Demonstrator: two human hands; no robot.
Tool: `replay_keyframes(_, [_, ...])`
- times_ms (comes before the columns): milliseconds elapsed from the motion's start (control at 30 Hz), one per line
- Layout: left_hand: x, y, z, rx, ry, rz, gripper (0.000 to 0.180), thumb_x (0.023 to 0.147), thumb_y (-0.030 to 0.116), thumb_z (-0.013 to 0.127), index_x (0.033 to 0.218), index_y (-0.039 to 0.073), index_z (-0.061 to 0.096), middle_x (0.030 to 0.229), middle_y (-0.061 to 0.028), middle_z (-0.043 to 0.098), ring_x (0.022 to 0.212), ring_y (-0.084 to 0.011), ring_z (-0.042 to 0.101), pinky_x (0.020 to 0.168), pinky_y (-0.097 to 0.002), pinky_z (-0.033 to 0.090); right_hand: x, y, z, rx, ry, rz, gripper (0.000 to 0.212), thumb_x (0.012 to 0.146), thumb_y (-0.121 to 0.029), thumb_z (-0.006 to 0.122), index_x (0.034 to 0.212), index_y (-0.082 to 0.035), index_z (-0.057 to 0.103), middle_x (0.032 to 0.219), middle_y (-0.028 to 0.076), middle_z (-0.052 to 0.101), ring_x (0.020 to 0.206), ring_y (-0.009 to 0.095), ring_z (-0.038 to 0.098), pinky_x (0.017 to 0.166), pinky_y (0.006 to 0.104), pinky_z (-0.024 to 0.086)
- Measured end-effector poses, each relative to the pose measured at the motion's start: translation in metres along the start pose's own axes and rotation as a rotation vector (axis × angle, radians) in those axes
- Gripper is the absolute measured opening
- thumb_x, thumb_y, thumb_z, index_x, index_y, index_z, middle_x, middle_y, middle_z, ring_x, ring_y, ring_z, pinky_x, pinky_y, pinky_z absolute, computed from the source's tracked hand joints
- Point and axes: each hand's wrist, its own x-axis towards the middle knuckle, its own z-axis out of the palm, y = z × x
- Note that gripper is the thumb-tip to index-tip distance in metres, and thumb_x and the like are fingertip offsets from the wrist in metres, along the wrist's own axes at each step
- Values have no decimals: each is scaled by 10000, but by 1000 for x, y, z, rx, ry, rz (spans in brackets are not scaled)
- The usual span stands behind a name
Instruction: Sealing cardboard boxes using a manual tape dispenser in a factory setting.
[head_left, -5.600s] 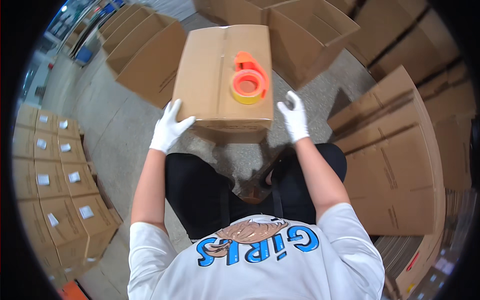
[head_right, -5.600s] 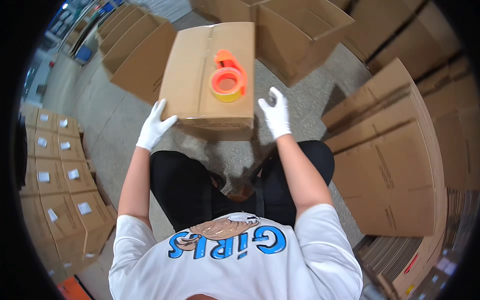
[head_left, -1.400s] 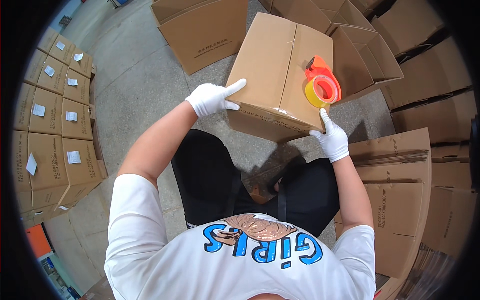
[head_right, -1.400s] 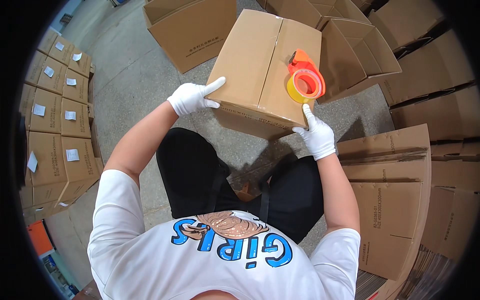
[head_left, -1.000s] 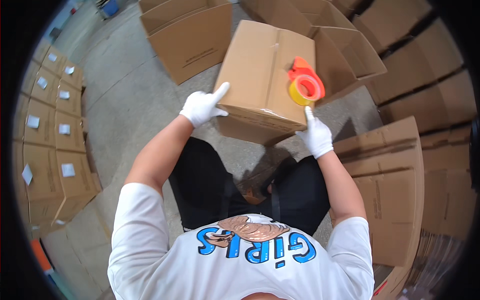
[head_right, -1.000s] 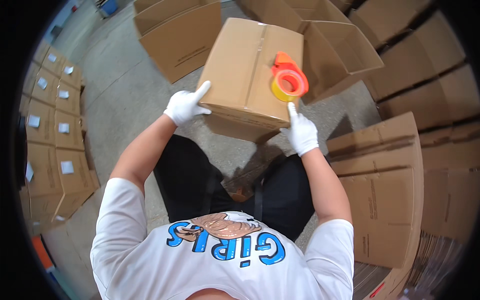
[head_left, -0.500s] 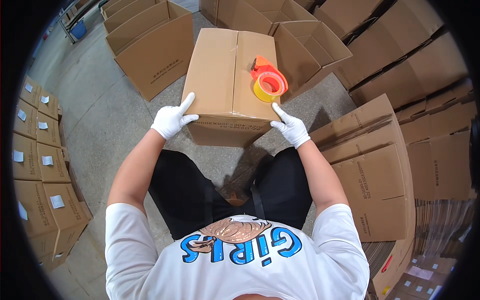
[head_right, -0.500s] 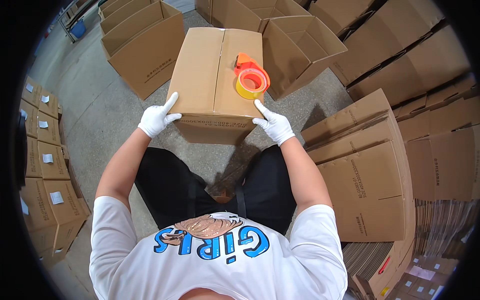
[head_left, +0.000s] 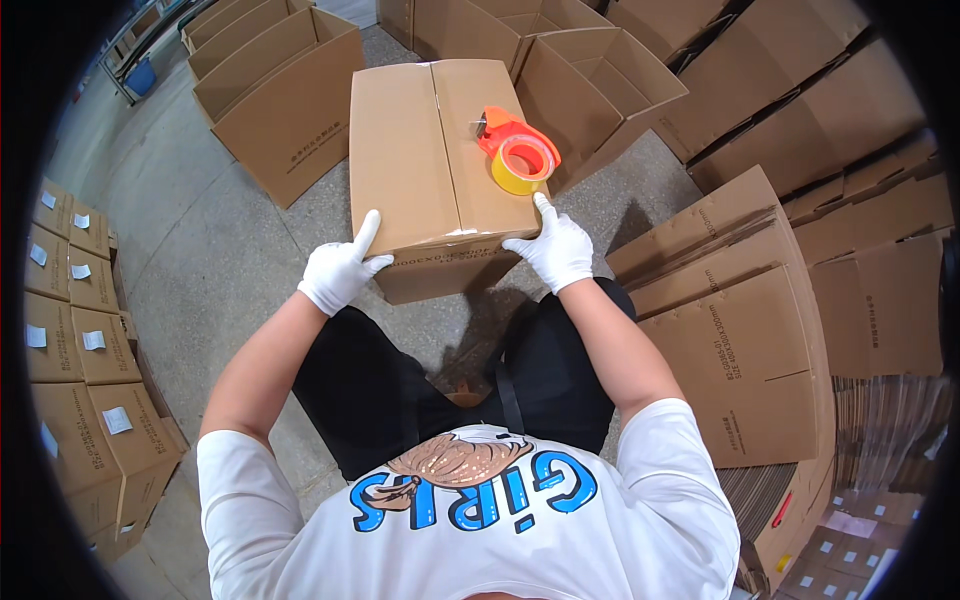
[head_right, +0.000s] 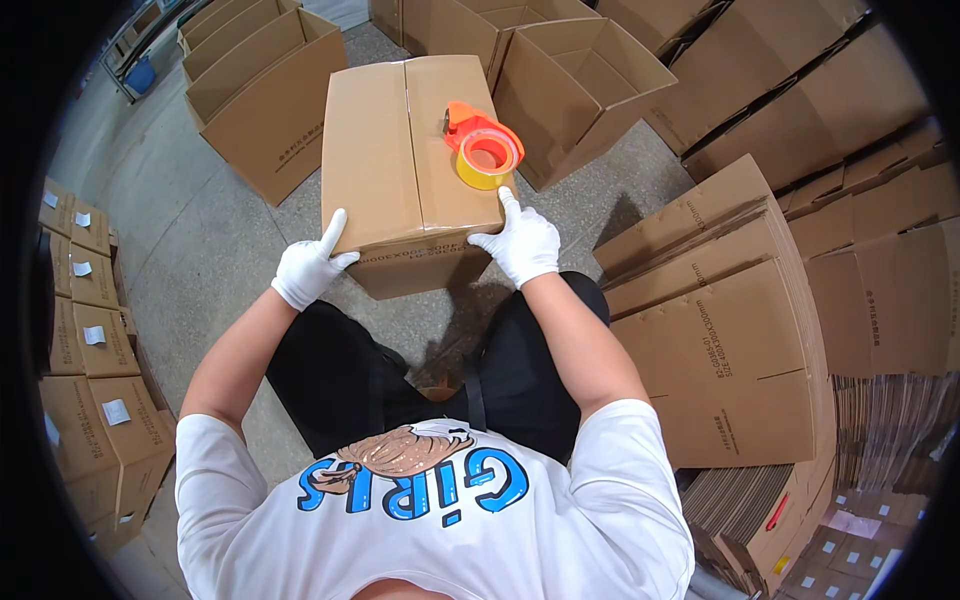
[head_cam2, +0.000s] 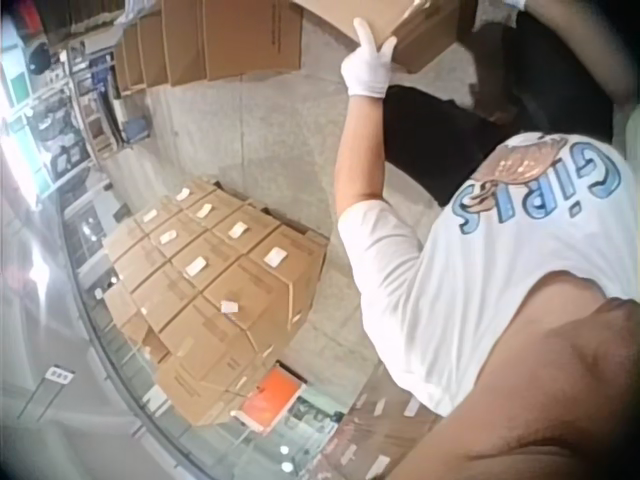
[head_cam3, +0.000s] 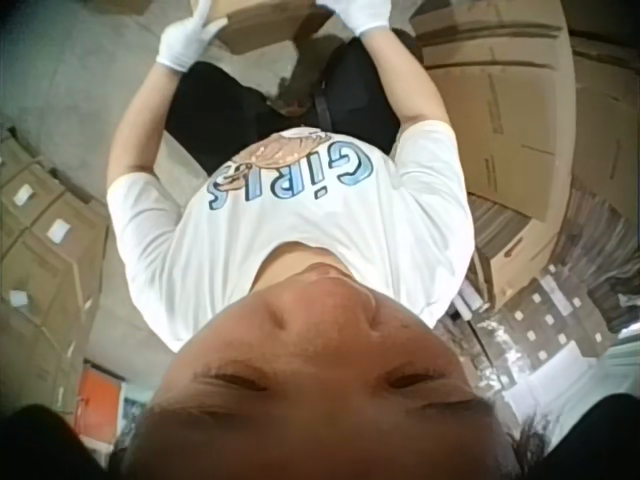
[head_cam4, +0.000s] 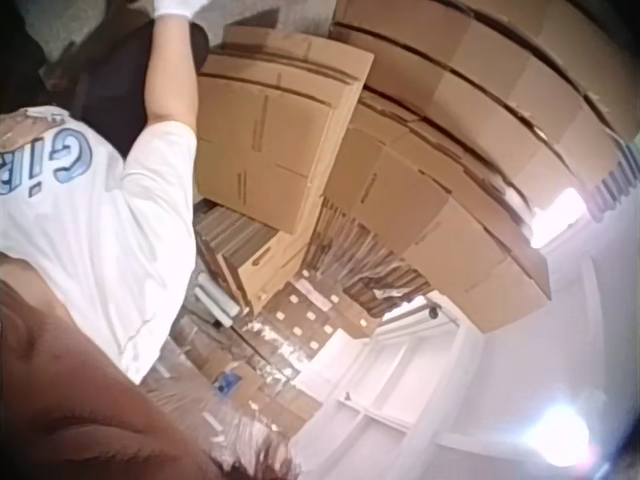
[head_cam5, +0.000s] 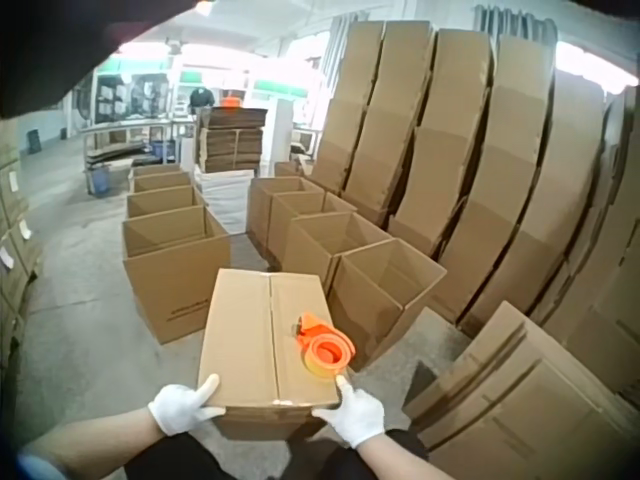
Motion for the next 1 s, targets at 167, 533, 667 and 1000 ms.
replay_keyframes(167, [-3,0,1,5,18,-8,782,813,402,717,1438,55,399,591,-149,616,525,-306,628,515,-396,504,-21,-30,18,80,159,-2,960,748,-556,708,1446,-1,350,1470,279,307,1380,441,252,1102,581,225])
replay_keyframes(533, [-4,-6,2,-15,14,33,672,877,364,654,1401,14,421,591,-152,616,532,-317,630,523,-409,512,-29,-112,81,236,93,-155,899,726,-489,722,1381,-18,325,1423,283,327,1295,516,292,1035,726,156])
replay_keyframes(667, [-5,-10,3,-59,2,49,688,853,306,672,1405,-8,409,597,-141,614,539,-314,632,530,-418,514,-33,-147,68,298,-17,-642,744,752,-424,710,1343,-88,408,1364,192,421,1222,396,415,930,609,333])
replay_keyframes(1000, [-36,79,-37,-88,-228,259,629,868,334,627,1269,-99,406,576,-121,573,448,-267,575,475,-375,485,64,-41,-64,140,820,-185,424,760,-126,607,1146,39,550,1148,225,568,1105,429,503,954,496,425])
